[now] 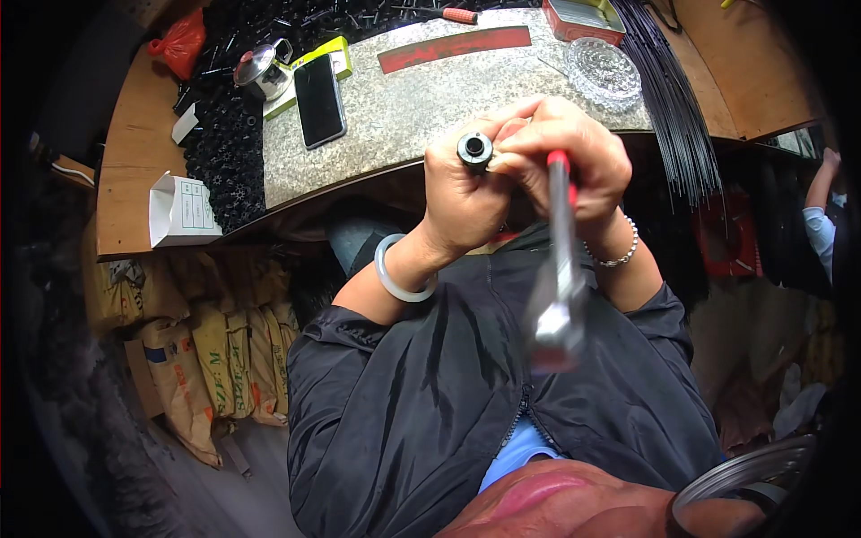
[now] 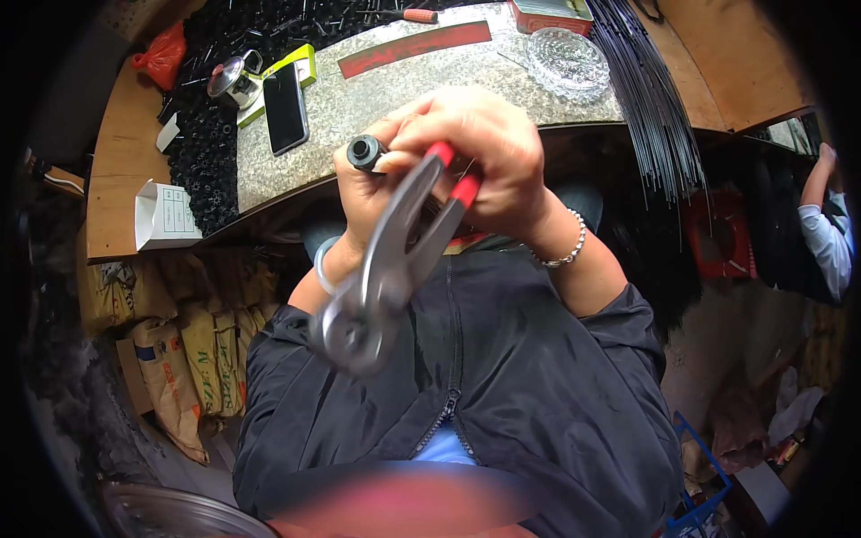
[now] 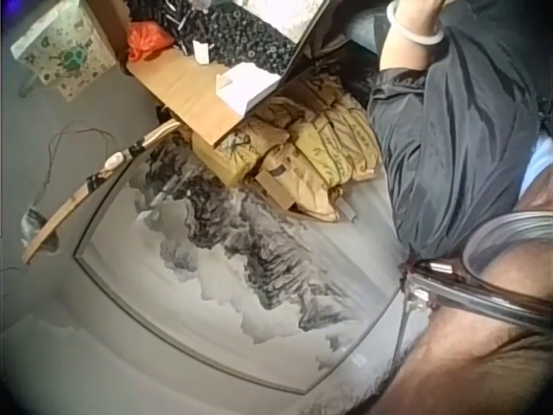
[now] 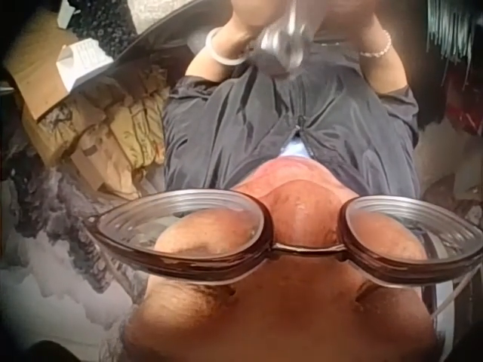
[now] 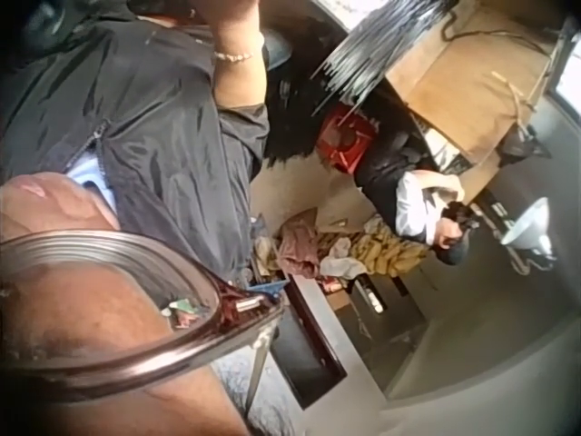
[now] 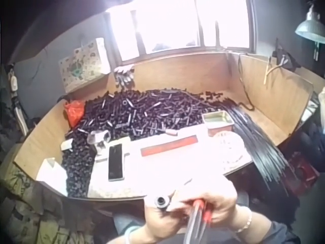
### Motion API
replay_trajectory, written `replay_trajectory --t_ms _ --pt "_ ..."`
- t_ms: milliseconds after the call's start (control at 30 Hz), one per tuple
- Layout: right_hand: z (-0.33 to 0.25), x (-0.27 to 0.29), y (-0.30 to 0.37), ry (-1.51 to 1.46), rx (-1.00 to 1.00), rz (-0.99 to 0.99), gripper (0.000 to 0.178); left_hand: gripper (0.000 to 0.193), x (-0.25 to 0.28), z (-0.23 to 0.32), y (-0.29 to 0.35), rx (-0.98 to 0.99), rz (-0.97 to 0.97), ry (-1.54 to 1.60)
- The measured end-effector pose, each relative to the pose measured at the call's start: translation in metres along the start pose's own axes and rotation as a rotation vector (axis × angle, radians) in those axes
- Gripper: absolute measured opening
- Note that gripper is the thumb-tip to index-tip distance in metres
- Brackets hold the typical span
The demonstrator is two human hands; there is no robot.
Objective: Assembling bundles of wires and crimping connectors onto them using a specialized tool.
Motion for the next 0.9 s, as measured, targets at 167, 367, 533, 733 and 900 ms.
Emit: replay_trajectory --t_ms 167,367,533,733,900 --pt "0.026 0.004 -0.008 0.085 -0.557 -0.125 0.029 0.025 0.011 -0.003 -0.005 0.119 0.097 0.117" --pt "0.024 0.003 0.045 -0.292 -1.013 -0.660 0.038 0.023 0.034 -0.012 -0.010 0.159 0.249 0.256" --pt "0.014 -0.006 0.054 -0.313 -1.018 -0.901 0.035 0.031 0.027 -0.008 -0.015 0.115 0.178 0.125" --pt "0.013 0.007 0.044 -0.265 -1.213 -1.038 0.027 0.028 0.027 -0.006 -0.015 0.078 0.188 0.059" --pt "0.003 0.019 0.030 -0.129 -1.358 -1.149 0.029 0.024 0.025 -0.002 -0.014 0.063 0.179 0.030"
Point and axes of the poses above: each hand's wrist, its own y-axis away from the middle knuckle, its own x-axis out of the back of the hand, z = x × y, the point moved 10 cm from there along -y, towards the middle knuckle, and after that the axes turned 5 degrees about y, right-handed, at the moved point
